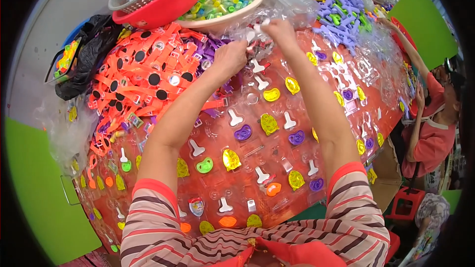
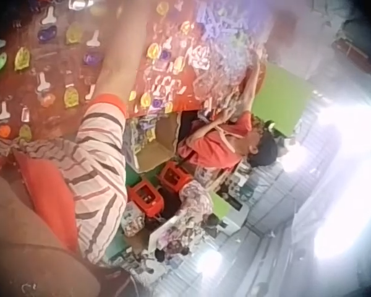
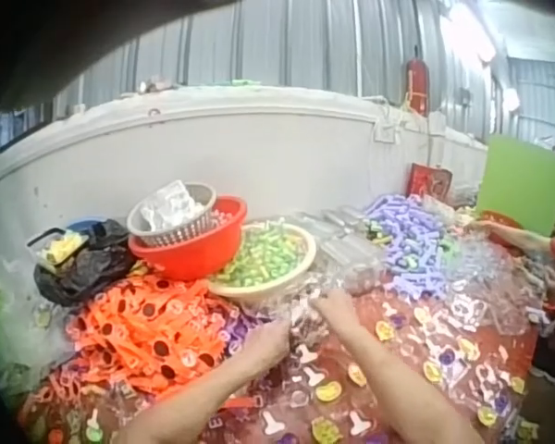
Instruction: Assembling small plastic toy components into a blister pack or mold on a workbench.
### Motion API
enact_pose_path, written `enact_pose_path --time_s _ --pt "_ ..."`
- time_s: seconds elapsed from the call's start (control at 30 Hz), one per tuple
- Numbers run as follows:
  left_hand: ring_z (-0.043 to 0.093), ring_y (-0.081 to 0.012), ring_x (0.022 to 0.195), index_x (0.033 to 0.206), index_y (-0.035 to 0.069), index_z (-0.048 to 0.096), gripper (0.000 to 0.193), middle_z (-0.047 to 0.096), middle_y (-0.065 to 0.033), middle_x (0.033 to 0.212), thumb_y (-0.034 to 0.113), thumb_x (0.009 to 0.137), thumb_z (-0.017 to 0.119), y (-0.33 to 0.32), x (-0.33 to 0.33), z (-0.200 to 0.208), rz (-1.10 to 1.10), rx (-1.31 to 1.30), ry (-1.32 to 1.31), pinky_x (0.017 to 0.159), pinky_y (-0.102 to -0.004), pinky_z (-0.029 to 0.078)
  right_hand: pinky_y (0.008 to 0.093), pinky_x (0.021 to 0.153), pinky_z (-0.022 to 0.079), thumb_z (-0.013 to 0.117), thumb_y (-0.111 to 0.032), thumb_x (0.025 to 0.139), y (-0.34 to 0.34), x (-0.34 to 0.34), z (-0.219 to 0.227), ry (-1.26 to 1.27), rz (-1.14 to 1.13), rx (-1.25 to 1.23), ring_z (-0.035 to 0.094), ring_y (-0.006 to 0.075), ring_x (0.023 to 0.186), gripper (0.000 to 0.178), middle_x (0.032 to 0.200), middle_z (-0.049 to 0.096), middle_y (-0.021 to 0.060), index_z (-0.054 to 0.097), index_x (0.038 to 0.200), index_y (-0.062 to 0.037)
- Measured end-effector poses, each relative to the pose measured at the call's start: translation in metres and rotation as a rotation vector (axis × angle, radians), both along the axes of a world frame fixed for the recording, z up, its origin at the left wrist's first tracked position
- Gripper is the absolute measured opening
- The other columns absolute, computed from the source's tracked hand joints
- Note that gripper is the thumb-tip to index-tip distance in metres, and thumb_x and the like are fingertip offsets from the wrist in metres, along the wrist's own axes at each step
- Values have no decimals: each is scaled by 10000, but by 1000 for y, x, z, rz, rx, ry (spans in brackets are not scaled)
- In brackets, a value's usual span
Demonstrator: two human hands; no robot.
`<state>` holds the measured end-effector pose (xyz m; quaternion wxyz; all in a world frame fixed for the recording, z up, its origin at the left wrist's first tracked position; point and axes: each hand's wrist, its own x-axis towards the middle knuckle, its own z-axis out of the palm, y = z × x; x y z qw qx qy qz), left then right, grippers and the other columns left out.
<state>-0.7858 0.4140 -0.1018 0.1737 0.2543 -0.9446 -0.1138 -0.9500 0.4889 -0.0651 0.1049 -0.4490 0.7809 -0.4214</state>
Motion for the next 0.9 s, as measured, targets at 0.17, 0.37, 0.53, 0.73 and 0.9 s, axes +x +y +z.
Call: enact_pose_path --time_s 0.17,0.37,0.53,0.73,0.9 --pt "615 -410 813 921 76 604 160 629 -231 819 130 831 484 -3 -8 1 43 130 157 694 -486 477 481 774 503 529 -200 763 -15 -13 15 385 -168 141 632 411 866 263 938 636 272 681 847 -2" --pt "612 -406 786 1086 101 552 242 614 -245 792 133 861 467 6 9 8 -26 122 301 688 -476 467 500 737 511 503 -210 796 43 33 5 528 117 261 643 397 802 238 852 655 211 664 852 -43" --pt "615 -400 842 1077 88 550 251 631 -229 863 153 847 473 5 14 0 -101 195 157 722 -484 470 467 755 497 552 -262 783 52 41 -43 545 221 354 634 344 888 278 951 628 185 639 916 -34" --pt "613 -389 850 1116 94 532 301 630 -224 873 166 826 492 16 16 -1 -138 282 47 741 -468 464 456 785 483 549 -199 785 49 34 -60 560 168 274 622 322 943 258 981 628 161 640 985 -64" --pt "614 -390 821 1078 96 556 274 629 -209 823 178 825 491 18 14 -6 -152 270 55 709 -468 464 439 792 479 529 -174 782 48 7 -69 277 209 213 605 353 932 229 927 627 172 664 942 -81"
